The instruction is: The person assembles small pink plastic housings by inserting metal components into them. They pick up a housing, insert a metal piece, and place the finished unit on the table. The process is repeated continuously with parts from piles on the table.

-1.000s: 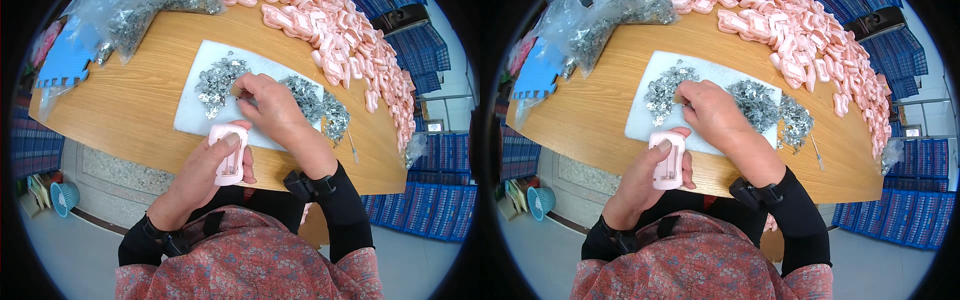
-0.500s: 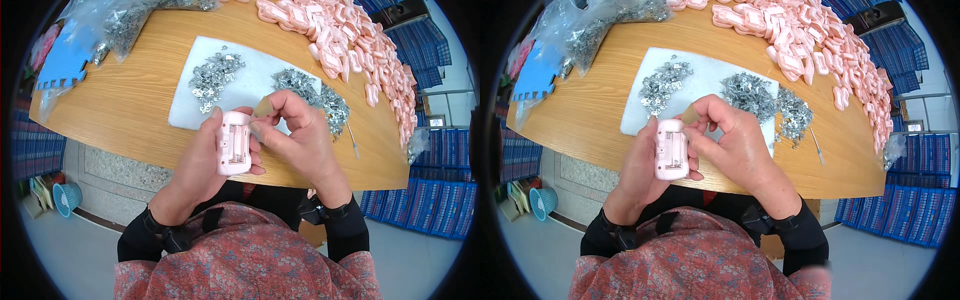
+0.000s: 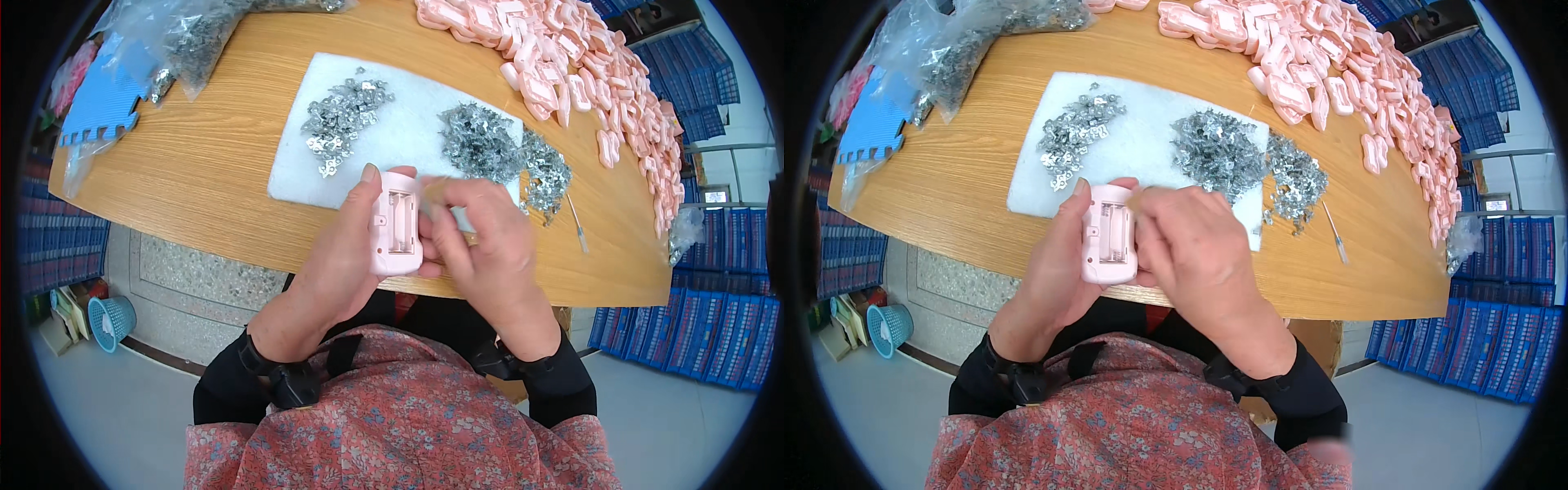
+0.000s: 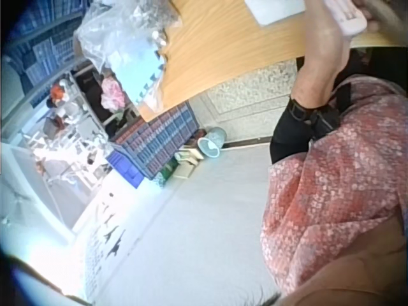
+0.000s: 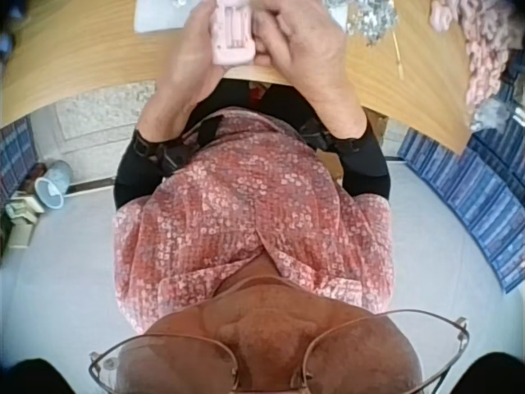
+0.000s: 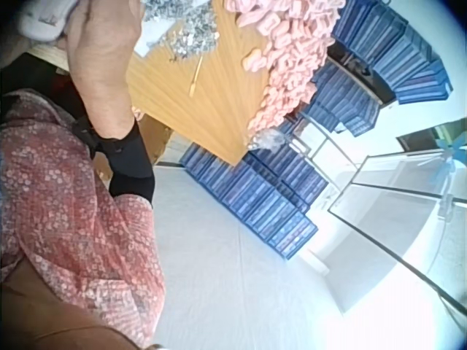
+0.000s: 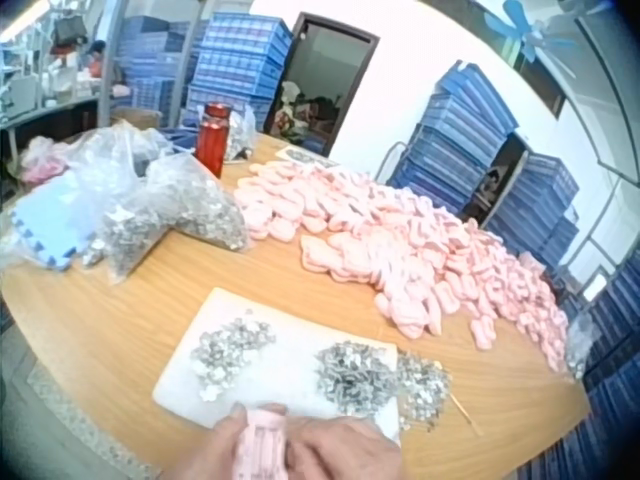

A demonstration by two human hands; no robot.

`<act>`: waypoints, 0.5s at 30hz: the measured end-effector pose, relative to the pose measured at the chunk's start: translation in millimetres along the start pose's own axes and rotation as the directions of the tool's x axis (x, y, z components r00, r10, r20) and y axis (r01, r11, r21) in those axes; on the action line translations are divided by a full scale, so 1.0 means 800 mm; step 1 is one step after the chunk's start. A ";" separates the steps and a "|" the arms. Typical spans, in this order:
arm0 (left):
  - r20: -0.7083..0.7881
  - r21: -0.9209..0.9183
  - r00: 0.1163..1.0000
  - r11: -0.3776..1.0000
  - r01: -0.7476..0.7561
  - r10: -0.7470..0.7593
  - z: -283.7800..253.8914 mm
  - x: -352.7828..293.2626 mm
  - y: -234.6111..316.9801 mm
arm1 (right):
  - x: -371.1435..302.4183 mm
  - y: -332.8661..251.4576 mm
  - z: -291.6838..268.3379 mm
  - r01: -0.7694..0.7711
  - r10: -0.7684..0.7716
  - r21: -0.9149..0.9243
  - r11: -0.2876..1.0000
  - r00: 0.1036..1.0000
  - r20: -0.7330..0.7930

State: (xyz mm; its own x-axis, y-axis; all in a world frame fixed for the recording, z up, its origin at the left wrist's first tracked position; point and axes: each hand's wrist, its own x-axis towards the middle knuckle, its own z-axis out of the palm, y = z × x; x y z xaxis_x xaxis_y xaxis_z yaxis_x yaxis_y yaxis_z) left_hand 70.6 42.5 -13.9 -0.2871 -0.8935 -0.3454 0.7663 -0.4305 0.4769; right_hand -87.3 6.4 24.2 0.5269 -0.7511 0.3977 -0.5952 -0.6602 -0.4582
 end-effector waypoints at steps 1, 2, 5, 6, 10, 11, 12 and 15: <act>0.041 0.008 0.999 1.000 -0.005 0.005 -0.007 0.001 -0.001 | -0.003 0.000 -0.003 -0.102 0.103 0.047 0.994 0.995 -0.004; 0.082 0.016 0.997 1.000 -0.010 0.009 -0.012 0.002 -0.003 | -0.005 0.000 -0.006 -0.203 0.204 0.094 0.975 0.979 -0.003; 0.155 0.082 0.988 0.996 -0.037 0.024 -0.013 0.005 -0.009 | -0.007 0.012 0.000 -0.422 0.408 0.493 0.761 0.902 0.141; 0.165 0.119 0.986 0.993 -0.015 -0.005 -0.013 0.005 -0.009 | -0.008 0.014 0.000 -0.501 0.433 0.627 0.597 0.858 0.275; 0.096 0.344 0.995 0.937 -0.059 0.027 -0.004 -0.002 -0.006 | -0.009 0.022 -0.011 -0.613 0.421 0.716 0.334 0.776 0.469; 0.060 0.419 0.995 0.903 -0.095 0.077 -0.001 -0.004 -0.005 | -0.010 0.025 -0.013 -0.623 0.416 0.714 0.320 0.770 0.485; 0.094 0.515 0.988 0.843 -0.155 0.124 -0.005 -0.004 -0.006 | -0.010 0.026 -0.014 -0.630 0.411 0.714 0.305 0.763 0.498; 0.181 0.693 0.961 0.667 -0.275 0.209 -0.016 0.000 -0.007 | -0.015 0.027 -0.014 -0.667 0.434 0.678 0.308 0.733 0.523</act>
State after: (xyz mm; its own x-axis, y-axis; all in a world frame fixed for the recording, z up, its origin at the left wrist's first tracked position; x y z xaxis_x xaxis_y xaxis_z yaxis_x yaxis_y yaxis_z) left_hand 73.9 46.6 -27.1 -0.2194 -0.9718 -0.0861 0.1917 -0.1295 0.9729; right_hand -113.2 0.9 18.9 0.4453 -0.8350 -0.3234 -0.1233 0.3005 -0.9458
